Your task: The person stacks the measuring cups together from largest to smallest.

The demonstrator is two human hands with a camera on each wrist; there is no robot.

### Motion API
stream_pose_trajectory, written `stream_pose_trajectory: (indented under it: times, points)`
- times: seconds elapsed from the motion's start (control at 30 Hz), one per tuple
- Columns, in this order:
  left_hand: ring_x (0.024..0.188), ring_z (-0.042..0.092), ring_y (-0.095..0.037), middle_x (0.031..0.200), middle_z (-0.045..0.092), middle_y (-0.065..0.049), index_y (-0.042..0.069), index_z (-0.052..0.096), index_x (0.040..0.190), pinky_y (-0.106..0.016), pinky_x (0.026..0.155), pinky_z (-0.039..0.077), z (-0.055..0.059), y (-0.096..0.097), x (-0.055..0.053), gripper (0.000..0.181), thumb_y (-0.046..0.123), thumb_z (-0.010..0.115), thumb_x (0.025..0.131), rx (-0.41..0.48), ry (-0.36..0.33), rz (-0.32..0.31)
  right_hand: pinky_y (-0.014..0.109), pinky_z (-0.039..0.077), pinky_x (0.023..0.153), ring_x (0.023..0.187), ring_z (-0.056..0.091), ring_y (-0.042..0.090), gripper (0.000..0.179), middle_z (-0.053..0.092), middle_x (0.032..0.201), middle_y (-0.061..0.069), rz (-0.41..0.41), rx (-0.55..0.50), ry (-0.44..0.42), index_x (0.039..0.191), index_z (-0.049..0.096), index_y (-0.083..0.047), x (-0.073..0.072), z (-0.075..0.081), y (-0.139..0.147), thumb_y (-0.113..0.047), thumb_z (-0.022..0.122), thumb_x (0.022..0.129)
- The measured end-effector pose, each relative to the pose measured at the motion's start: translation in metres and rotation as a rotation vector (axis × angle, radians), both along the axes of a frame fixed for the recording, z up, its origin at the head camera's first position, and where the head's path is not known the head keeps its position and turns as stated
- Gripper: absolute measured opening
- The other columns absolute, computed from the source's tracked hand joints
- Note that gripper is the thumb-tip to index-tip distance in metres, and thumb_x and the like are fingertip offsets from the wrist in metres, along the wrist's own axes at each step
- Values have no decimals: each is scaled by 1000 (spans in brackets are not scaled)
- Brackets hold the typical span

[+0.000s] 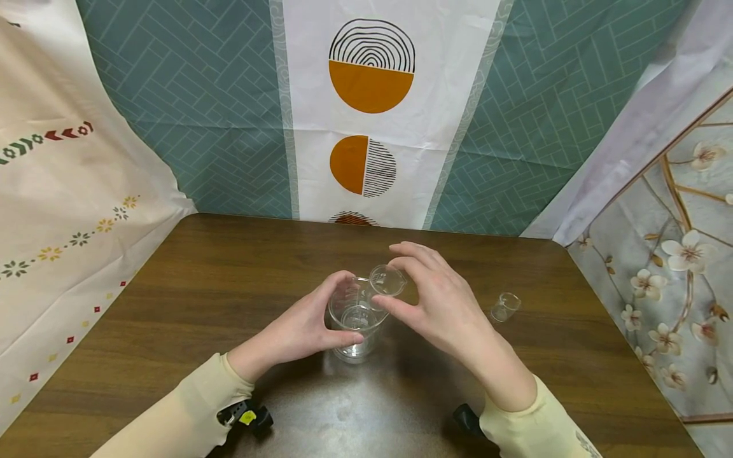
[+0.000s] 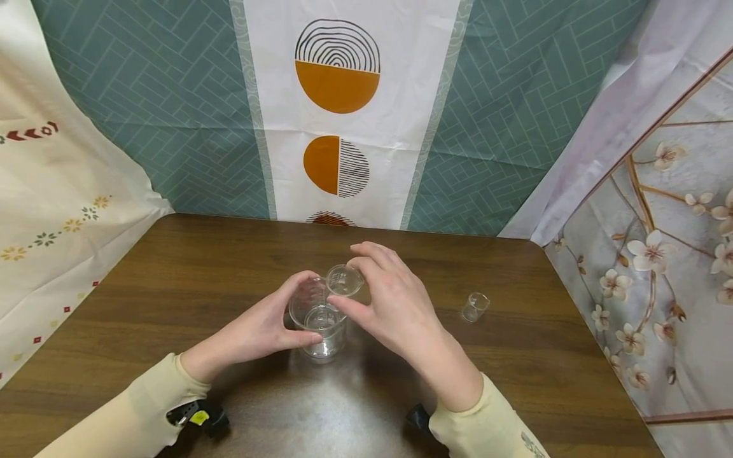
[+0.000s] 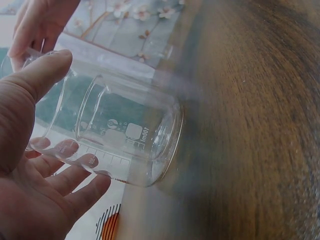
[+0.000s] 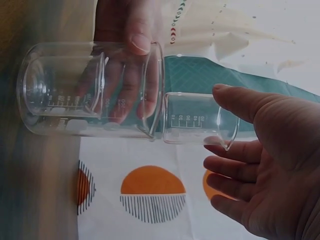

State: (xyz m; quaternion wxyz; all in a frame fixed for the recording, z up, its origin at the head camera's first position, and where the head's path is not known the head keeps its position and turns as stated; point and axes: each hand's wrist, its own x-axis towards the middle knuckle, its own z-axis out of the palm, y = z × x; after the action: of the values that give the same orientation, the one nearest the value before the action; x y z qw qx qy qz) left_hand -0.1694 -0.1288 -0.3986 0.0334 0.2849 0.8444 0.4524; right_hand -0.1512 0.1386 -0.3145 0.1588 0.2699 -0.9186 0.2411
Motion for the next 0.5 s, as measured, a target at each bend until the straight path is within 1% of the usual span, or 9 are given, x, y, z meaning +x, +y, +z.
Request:
stream_pose_trajectory:
  times: [0.13, 0.37, 0.5]
  points:
    - [133, 62, -22, 147, 60, -1, 15, 41, 159, -52, 113, 51, 0, 0, 0, 95, 34, 98, 86, 5, 0, -4, 55, 56, 106, 150, 49, 20, 49, 59, 158, -1, 16, -4, 15, 123, 74, -14, -2, -3, -2, -44, 94, 90]
    - [129, 63, -22, 144, 61, 0, 22, 41, 157, -52, 111, 52, 0, 0, 0, 92, 35, 98, 86, 6, 10, -5, 52, 54, 110, 150, 50, 21, 49, 59, 157, -1, 37, -8, 10, 123, 75, -13, -3, -7, -5, -44, 94, 90]
    - [128, 64, -22, 143, 62, 1, 21, 41, 157, -51, 110, 53, -1, 0, 0, 92, 35, 98, 87, 13, 8, -7, 53, 54, 110, 151, 49, 21, 49, 59, 158, 0, 41, -2, 6, 123, 75, -13, -3, -8, -7, -45, 93, 91]
